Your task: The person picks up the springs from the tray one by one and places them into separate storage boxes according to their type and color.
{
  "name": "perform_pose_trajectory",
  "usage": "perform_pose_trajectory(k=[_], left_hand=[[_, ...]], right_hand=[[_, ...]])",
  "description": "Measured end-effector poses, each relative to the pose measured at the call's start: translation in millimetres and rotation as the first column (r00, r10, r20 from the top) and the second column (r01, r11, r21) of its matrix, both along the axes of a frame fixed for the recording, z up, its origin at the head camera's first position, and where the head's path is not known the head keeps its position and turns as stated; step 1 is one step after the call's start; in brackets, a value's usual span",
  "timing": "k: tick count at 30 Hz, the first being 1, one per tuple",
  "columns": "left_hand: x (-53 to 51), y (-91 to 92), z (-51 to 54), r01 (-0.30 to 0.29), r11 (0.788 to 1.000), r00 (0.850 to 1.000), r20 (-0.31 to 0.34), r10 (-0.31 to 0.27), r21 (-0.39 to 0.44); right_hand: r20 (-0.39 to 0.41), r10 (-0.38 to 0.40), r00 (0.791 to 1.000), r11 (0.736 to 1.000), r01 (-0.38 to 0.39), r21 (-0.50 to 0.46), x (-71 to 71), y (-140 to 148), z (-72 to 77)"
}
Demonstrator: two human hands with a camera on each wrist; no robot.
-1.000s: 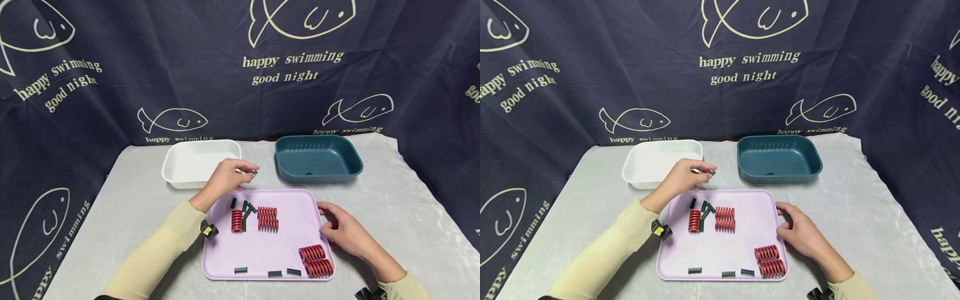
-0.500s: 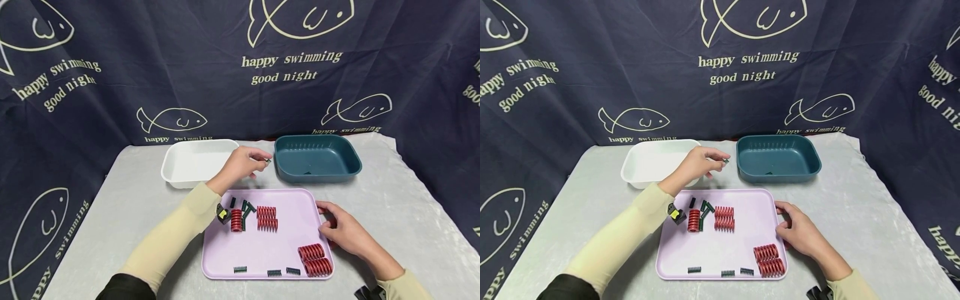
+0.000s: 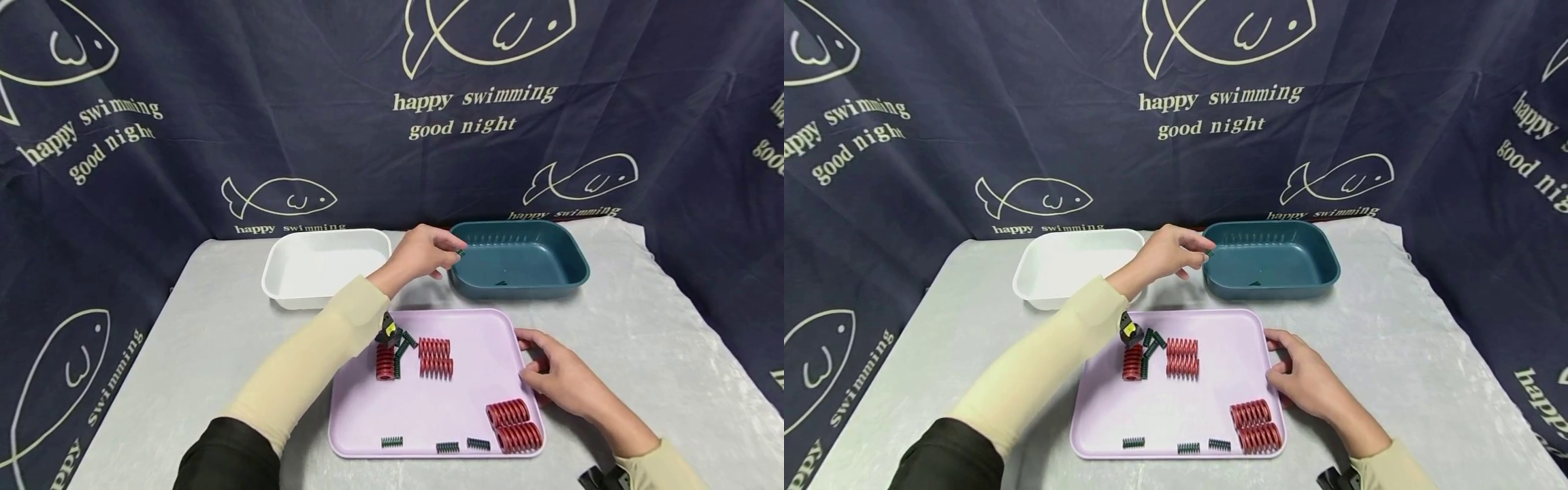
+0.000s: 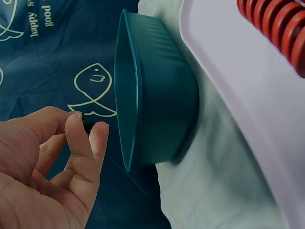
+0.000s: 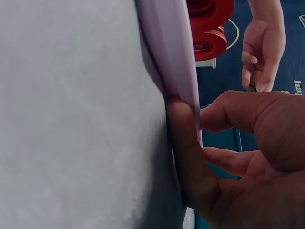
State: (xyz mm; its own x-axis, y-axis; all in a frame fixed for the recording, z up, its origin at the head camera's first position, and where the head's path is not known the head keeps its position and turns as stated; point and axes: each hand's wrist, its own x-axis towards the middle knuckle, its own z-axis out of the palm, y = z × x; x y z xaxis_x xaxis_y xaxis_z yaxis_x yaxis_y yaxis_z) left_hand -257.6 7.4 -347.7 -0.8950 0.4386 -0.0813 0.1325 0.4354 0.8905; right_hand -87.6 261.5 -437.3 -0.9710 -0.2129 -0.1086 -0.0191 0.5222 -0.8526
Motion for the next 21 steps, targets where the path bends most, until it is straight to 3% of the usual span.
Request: perform_pose_trajectory(k=[10, 21], left_hand=[[-11.3, 25.4, -0.3, -0.006, 0.997, 0.998, -0.057, 0.001, -0.071], [-15.6, 55.0, -0.4, -0.034, 0.99, 0.999, -0.017, 0.032, -0.133]], right_hand=[[0.025, 0.0, 1.0, 1.0, 0.0, 0.0, 0.7, 1, -1.3], [0.036, -0.008, 0.999, 1.0, 0.007, 0.018, 0.1, 1, -1.1]])
